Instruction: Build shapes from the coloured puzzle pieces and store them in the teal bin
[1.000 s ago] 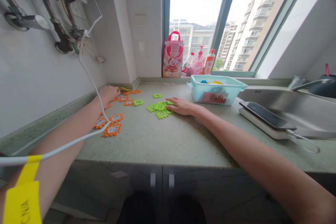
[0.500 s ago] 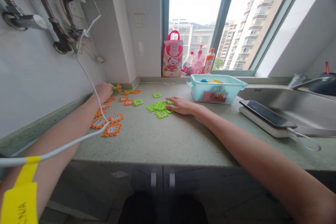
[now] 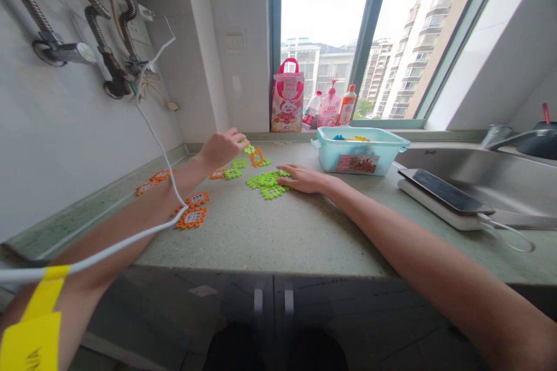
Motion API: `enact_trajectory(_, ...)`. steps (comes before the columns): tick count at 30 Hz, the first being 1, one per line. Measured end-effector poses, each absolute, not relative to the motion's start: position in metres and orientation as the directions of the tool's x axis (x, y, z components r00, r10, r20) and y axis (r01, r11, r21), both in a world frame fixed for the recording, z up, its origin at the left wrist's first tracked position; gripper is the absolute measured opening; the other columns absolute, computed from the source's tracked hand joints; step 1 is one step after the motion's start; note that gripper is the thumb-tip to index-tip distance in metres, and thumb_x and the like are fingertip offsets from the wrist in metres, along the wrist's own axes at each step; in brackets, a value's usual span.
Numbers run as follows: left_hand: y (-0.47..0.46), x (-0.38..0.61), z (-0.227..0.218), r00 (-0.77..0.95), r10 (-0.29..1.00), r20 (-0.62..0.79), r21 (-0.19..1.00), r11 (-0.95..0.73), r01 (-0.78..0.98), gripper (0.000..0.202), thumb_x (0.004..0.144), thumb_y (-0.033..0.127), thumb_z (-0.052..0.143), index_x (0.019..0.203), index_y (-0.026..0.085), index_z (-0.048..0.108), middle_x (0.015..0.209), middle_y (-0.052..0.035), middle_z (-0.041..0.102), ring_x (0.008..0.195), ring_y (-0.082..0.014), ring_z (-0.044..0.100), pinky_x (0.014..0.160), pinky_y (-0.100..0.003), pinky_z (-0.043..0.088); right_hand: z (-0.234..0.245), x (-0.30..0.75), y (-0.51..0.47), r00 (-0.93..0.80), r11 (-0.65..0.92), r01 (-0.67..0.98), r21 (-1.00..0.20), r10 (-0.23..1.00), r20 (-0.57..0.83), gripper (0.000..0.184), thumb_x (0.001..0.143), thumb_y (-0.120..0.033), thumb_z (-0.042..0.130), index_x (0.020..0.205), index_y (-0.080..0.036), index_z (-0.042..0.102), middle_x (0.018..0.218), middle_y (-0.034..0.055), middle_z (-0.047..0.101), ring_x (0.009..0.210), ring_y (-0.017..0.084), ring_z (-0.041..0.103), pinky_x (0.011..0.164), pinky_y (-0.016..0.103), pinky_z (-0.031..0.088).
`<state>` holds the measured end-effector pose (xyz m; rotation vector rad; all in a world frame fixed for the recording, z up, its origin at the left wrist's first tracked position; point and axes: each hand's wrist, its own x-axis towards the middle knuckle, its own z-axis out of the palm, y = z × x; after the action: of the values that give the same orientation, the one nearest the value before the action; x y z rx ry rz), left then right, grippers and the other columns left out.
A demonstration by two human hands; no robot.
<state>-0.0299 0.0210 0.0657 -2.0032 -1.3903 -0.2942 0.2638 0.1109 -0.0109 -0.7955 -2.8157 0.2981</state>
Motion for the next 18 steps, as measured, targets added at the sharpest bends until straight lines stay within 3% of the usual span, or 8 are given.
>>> enact_trajectory(4,0.019,-0.012,0.059,0.591,0.689,0.419,-0.586,-0.292,0.756,0.031,0.097,0.004,0.053,0.099,0.02,0.08,0.096,-0.013,0.074,0.103,-0.0298,0.064,0.075,-0.039,0.054,-0.009,0.263,0.107,-0.829,0.839,0.489,-0.24,0.533,0.172,0.071,0.108,-0.062,0.048,0.164,-0.019,0.044,0.161,0.0202,0.051,0.148,0.033,0.051,0.125,0.047,0.038)
enact_trajectory(7,0.02,-0.01,0.053,0.602,0.682,0.415,-0.608,-0.284,0.741,0.032,0.098,0.004,0.05,0.1,0.018,0.079,0.099,-0.0144,0.075,0.104,-0.0304,0.065,0.074,-0.04,0.055,-0.007,0.261,0.105,-0.815,0.854,0.464,-0.235,0.515,0.266,0.066,0.107,-0.056,0.053,0.161,-0.018,0.046,0.158,0.0202,0.054,0.146,0.033,0.053,0.124,0.047,0.04)
enact_trajectory(10,0.024,-0.006,0.042,0.601,0.647,0.469,-0.51,-0.357,0.783,0.038,0.101,0.008,0.048,0.121,0.021,0.077,0.121,-0.0119,0.076,0.114,-0.0278,0.067,0.087,-0.041,0.058,-0.006,0.258,0.105,-0.792,0.877,0.419,-0.237,0.48,0.376,0.062,0.106,-0.052,0.057,0.16,-0.023,0.048,0.156,0.0164,0.057,0.144,0.032,0.055,0.123,0.048,0.041)
enact_trajectory(14,0.031,0.001,0.025,0.565,0.583,0.585,-0.272,-0.515,0.813,0.054,0.104,0.033,0.058,0.157,0.025,0.049,0.157,-0.0109,0.057,0.137,-0.0252,0.06,0.108,-0.041,0.054,-0.004,0.256,0.102,-0.752,0.906,0.342,-0.248,0.423,0.506,0.07,0.102,-0.048,0.065,0.164,-0.025,0.042,0.157,0.0149,0.056,0.142,0.032,0.056,0.121,0.049,0.043)
enact_trajectory(16,0.033,0.004,0.019,0.499,0.611,0.614,-0.194,-0.495,0.847,0.062,0.099,0.046,0.069,0.154,0.021,0.052,0.153,-0.0145,0.061,0.137,-0.0285,0.06,0.109,-0.042,0.053,-0.003,0.256,0.1,-0.766,0.92,0.318,-0.229,0.391,0.51,0.066,0.101,-0.046,0.066,0.161,-0.026,0.048,0.155,0.0139,0.058,0.139,0.031,0.059,0.119,0.047,0.044)
enact_trajectory(18,0.034,0.006,0.015,0.398,0.714,0.576,-0.117,-0.41,0.905,0.048,0.095,0.051,0.073,0.132,0.02,0.068,0.124,-0.0137,0.076,0.116,-0.0293,0.072,0.098,-0.04,0.056,-0.002,0.257,0.098,-0.792,0.924,0.32,-0.21,0.382,0.476,0.049,0.103,-0.043,0.064,0.149,-0.026,0.062,0.147,0.0117,0.065,0.132,0.029,0.064,0.115,0.043,0.047)
